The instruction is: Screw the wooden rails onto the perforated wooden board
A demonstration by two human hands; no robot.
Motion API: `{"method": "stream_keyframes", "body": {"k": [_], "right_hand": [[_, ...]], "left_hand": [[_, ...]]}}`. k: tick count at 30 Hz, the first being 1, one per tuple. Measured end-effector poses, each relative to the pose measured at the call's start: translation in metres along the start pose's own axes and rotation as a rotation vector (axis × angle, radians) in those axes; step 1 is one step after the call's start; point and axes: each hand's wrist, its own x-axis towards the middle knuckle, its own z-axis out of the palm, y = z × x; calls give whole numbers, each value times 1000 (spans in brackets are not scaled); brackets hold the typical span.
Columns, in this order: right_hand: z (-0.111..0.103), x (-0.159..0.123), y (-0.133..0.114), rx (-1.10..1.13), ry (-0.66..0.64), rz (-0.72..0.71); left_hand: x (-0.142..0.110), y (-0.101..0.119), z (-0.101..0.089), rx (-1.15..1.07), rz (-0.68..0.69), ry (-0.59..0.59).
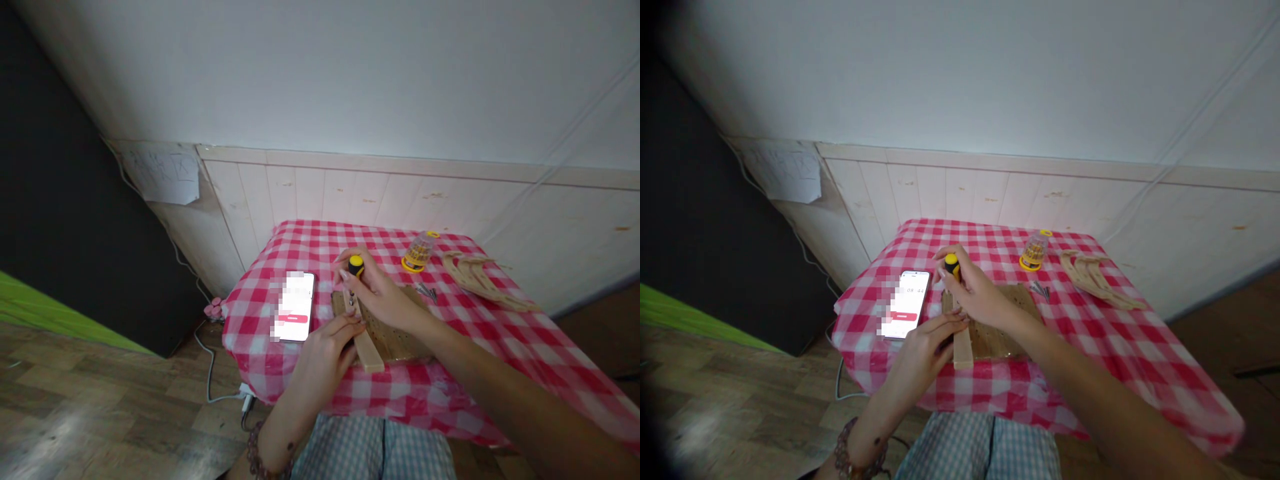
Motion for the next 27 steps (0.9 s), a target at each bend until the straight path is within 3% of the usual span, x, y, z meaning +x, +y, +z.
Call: {"method": "stream_keyframes", "body": {"k": [6,12,17,24,27], "right_hand": [[1,0,10,291,4,52],[-10,5,0,127,21,33],[-7,9,-5,304,-70,40],[4,19,10,307,58,9],[6,18,8,327,62,66]], "left_hand": [[0,0,-1,0,2,-15],[0,-2,0,8,16,-6],[0,-3,1,9,8,10],[0,-4,1,16,23,1],[0,-5,1,17,13,-5]]}}
